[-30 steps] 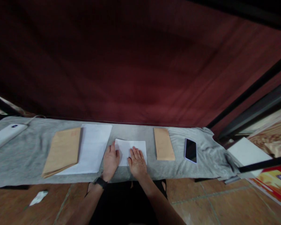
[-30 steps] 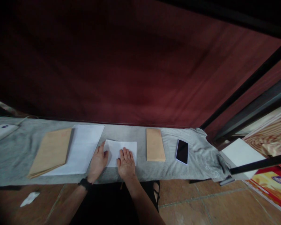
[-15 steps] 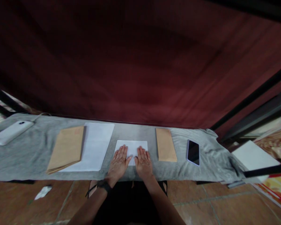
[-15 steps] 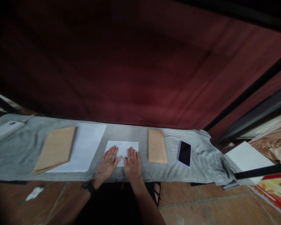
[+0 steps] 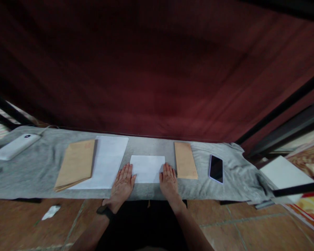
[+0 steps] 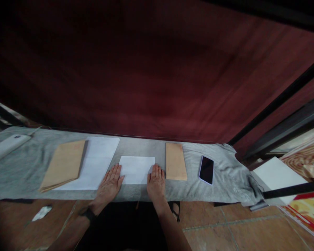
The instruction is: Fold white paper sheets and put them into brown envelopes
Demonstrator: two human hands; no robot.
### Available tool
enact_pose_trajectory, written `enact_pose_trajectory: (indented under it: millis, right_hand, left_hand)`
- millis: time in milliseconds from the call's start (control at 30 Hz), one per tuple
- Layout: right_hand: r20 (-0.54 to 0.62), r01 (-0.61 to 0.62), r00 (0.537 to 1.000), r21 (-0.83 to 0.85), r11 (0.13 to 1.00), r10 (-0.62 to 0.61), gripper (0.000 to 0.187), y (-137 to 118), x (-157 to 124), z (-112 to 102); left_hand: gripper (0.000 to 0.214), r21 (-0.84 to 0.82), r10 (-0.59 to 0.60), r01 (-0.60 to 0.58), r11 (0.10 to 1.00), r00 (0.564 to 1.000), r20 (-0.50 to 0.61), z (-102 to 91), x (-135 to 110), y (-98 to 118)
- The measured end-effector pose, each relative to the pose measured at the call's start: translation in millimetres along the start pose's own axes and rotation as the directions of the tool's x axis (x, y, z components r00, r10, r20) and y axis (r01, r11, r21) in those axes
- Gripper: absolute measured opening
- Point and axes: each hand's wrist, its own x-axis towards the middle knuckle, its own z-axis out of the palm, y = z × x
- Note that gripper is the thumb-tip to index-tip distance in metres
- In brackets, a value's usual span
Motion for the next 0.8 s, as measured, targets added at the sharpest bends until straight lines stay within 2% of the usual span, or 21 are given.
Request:
enact_pose_trajectory:
  millis: [67,233,433,567,700,800]
  right_hand:
    - [0.024,-0.018,1.0,0.019,1.0,0.017,0.05,-11,12,0]
    - [0.146,0.082,0.984,0.141,0.987,-0.103,0.049,-43,44,6]
    - [0.228,0.107,0.963,0.169,0.98,-0.144,0.049,-48,50,18]
    - [0.236,0.11,0.961,0.158,0.981,-0.146,0.051,-45,47,19]
    - [0.256,0.141,0.951,0.132,0.981,-0.171,0.052,-44,47,17]
    - [0.255,0.153,0.95,0.122,0.981,-0.18,0.052,-42,47,19]
  left_hand:
    - [0.066,0.013,0.018,-0.017,1.0,1.0,-0.014,0.7,0,0]
    - [0.065,0.049,0.035,-0.034,0.998,0.999,-0.026,2.4,1,0]
    - [0.066,0.065,0.02,-0.018,0.998,0.999,-0.035,2.6,0,0]
    - [0.062,0.018,0.003,-0.002,1.0,0.999,-0.047,3.2,17,26]
    - [0.059,-0.086,0.105,-0.099,0.991,0.993,0.063,10.8,51,61]
    - [0.061,-0.108,0.106,-0.093,0.99,0.987,0.122,18.6,68,68]
